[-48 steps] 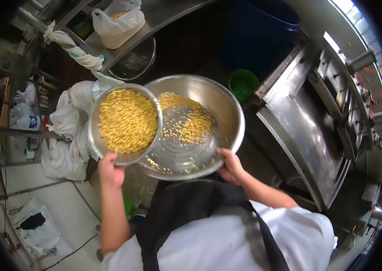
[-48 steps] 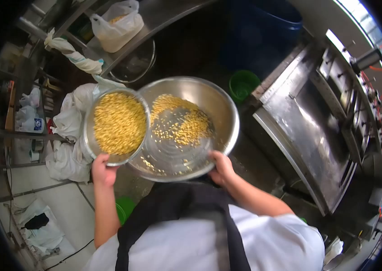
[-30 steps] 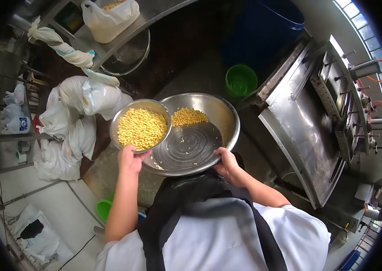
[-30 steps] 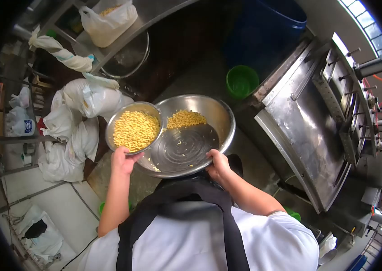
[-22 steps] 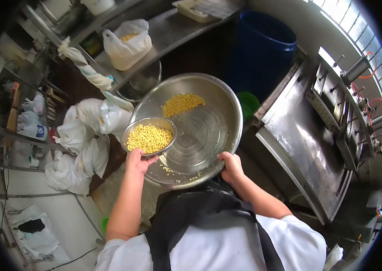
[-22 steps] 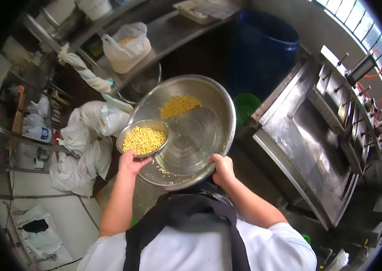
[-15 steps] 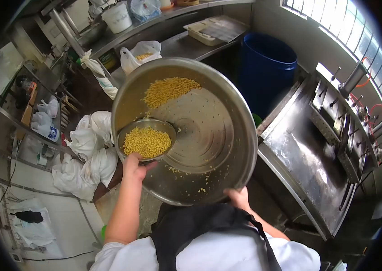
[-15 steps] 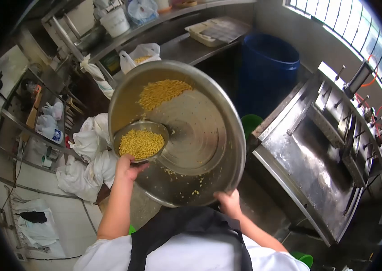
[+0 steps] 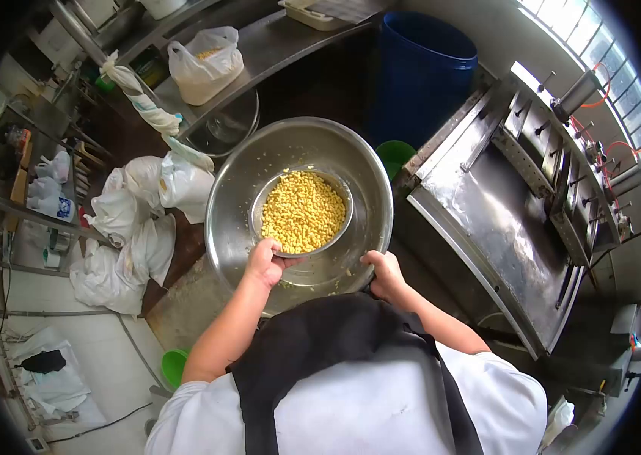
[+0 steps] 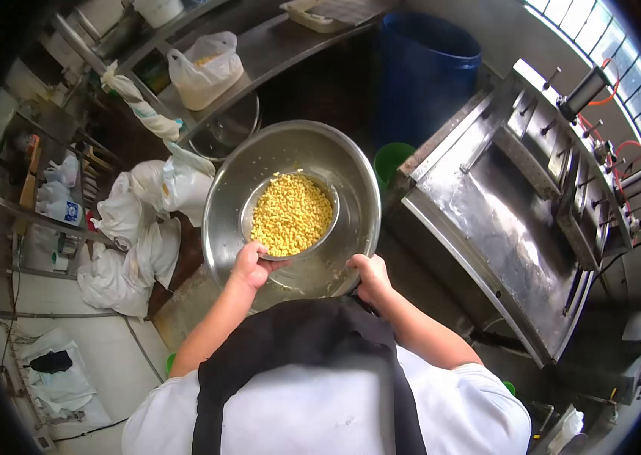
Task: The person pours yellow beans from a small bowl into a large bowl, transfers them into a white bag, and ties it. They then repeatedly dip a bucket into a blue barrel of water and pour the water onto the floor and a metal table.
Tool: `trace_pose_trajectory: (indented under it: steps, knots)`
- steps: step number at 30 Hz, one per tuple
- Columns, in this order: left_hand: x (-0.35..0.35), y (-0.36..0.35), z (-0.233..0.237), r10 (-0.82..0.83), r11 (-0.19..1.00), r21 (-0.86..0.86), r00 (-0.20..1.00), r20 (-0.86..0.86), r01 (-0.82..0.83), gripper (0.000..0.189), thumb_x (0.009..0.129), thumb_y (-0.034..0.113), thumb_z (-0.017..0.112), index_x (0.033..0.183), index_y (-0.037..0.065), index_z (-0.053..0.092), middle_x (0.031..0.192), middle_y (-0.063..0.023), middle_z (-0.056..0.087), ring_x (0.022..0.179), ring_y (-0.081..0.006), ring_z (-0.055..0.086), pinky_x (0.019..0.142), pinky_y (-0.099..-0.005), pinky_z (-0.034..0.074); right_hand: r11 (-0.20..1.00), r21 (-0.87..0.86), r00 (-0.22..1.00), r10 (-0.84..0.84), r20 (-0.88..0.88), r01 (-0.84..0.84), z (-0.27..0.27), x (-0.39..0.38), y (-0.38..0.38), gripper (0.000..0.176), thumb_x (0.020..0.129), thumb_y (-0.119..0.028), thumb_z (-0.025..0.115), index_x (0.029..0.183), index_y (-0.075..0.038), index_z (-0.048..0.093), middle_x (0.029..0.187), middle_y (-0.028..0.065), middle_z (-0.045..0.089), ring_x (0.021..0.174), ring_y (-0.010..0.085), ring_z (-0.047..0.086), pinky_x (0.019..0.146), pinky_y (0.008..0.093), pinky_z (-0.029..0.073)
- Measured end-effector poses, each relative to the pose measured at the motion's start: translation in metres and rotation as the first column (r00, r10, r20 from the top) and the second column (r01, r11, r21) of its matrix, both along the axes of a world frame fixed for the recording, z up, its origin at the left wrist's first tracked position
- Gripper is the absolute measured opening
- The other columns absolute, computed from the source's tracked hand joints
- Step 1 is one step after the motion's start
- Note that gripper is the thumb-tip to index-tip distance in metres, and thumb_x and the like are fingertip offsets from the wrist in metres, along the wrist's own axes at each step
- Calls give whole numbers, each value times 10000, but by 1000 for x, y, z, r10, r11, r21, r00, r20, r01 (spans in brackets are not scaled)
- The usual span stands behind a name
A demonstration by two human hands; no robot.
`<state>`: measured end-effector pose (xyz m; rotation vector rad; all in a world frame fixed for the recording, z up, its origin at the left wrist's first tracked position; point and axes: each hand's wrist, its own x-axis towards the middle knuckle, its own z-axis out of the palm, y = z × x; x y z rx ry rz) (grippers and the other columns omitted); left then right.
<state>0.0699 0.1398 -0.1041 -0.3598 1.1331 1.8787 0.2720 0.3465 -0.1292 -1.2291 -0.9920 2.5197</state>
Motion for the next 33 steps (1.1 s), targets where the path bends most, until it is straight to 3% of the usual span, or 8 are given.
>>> trace_pose_trajectory:
  steps: [4, 8, 10, 16, 19, 20, 28, 33]
  knots:
    - [12, -23, -2, 15, 999, 36, 1000, 20, -16, 510, 831, 65, 469, 1328, -44, 504, 1275, -226, 633, 1142, -419, 654, 953, -628, 556, 954, -278, 993, -113, 20, 114, -41, 11, 9, 365, 822, -45, 606, 1139, 128, 552, 1080, 232, 611, 1021, 378, 635, 968, 517, 525]
    - [-39, -44, -12, 147, 989, 24, 987, -63, -146, 400, 838, 95, 513, 1214, -22, 581, 1192, -159, 663, 1018, -349, 683, 882, -583, 571, 923, -306, 969, -193, 155, 233, -58, -31, -6, 415, 830, -47, 580, 1209, 102, 502, 1155, 232, 579, 1089, 401, 589, 1067, 578, 455]
    - [-66, -48, -11, 164, 985, 71, 982, -90, -158, 348, 834, 46, 521, 1165, -35, 593, 1148, -146, 659, 1025, -323, 667, 887, -528, 572, 876, -391, 958, -241, 155, 283, -104, -50, -9, 376, 834, -21, 575, 1181, 100, 499, 1079, 199, 575, 1027, 370, 602, 1040, 538, 487]
    - [-79, -101, 42, 302, 947, -38, 923, -238, -320, 403, 839, -16, 516, 1236, -69, 558, 1192, -160, 643, 1101, -292, 650, 970, -464, 549, 802, -547, 968, -158, 196, 242, -78, -42, -28, 372, 962, -38, 489, 1309, 94, 472, 1225, 248, 621, 1172, 379, 631, 1049, 549, 503]
    - [-90, -119, 20, 322, 924, -117, 905, -277, -364, 445, 833, -15, 514, 1274, -66, 546, 1216, -165, 638, 1099, -304, 655, 961, -473, 550, 757, -613, 965, -88, 247, 226, -138, -47, -22, 217, 897, -21, 491, 1100, 50, 519, 1063, 181, 626, 948, 342, 655, 884, 494, 570]
    - [-96, -126, 13, 330, 916, -136, 902, -278, -377, 471, 830, -9, 512, 1297, -66, 537, 1228, -170, 636, 1094, -316, 659, 948, -488, 555, 778, -600, 964, -26, 264, 185, -139, -50, -23, 154, 865, -21, 504, 1014, 17, 505, 989, 155, 601, 853, 324, 635, 759, 472, 567]
    - [-113, -92, -35, 264, 929, -261, 964, -36, -264, 526, 834, 28, 446, 1344, -102, 462, 1309, -262, 576, 1149, -444, 618, 879, -620, 590, 871, -396, 896, -104, 432, 292, -162, -125, -17, 257, 807, -26, 596, 1037, 2, 484, 921, 126, 514, 736, 302, 557, 568, 458, 428]
    - [-91, -75, -36, 255, 942, -236, 966, 34, -240, 497, 820, 32, 465, 1300, -90, 491, 1271, -260, 584, 1119, -451, 621, 896, -624, 584, 920, -291, 907, -131, 399, 261, -98, -127, 3, 300, 803, 4, 591, 1078, 32, 474, 967, 139, 522, 786, 317, 585, 613, 501, 480]
